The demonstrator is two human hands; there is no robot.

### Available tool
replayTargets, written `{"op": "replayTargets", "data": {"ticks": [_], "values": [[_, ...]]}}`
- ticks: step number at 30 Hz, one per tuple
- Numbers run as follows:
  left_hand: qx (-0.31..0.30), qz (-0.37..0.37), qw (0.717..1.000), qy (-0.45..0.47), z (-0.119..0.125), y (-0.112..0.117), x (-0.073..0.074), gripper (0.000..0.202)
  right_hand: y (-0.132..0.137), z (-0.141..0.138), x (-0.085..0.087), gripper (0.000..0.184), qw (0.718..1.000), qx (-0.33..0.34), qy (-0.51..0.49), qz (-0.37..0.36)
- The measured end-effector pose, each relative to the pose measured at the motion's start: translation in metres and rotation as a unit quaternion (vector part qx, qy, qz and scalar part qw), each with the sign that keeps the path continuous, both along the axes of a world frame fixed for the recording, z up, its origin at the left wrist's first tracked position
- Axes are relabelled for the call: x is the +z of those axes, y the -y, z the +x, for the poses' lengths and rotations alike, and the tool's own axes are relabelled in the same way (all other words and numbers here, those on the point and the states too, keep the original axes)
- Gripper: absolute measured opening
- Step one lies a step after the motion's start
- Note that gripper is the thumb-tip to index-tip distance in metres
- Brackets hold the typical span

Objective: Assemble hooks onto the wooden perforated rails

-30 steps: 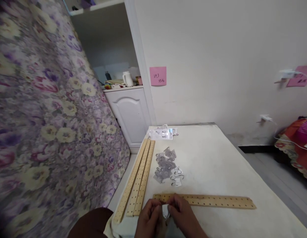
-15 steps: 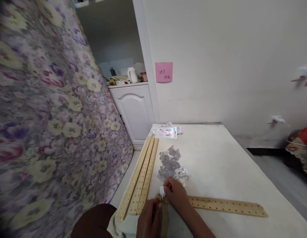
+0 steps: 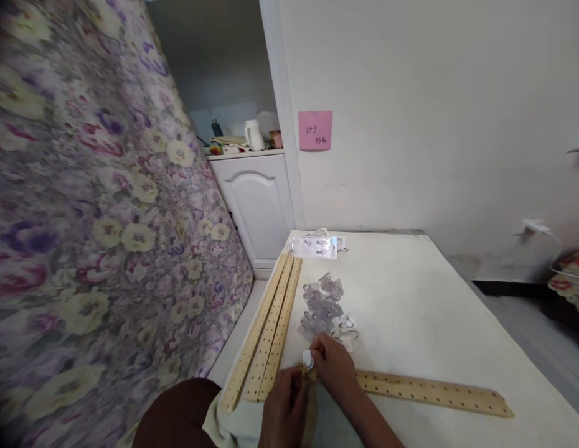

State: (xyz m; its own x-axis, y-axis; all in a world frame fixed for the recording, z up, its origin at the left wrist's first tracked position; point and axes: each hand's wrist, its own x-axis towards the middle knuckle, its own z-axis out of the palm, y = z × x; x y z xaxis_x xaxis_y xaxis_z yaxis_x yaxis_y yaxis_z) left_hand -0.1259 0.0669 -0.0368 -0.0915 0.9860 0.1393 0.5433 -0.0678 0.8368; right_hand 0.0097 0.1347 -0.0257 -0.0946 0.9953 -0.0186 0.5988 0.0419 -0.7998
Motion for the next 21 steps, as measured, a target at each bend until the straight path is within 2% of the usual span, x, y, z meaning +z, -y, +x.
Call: {"op": "replayTargets", "data": {"ticks": [11,21], "values": [[-0.017,0.011,1.000,-0.010,0.000,-0.003,-0.002,0.027,0.009,-0.004,0.000,0.011,0.996,-0.019,0.073,0.049],[-0.018,0.023,1.000,-0.004,0.000,-0.005,0.002,0.025,0.011,-0.004,0.003,0.010,0.997,-0.011,0.058,0.047]]}}
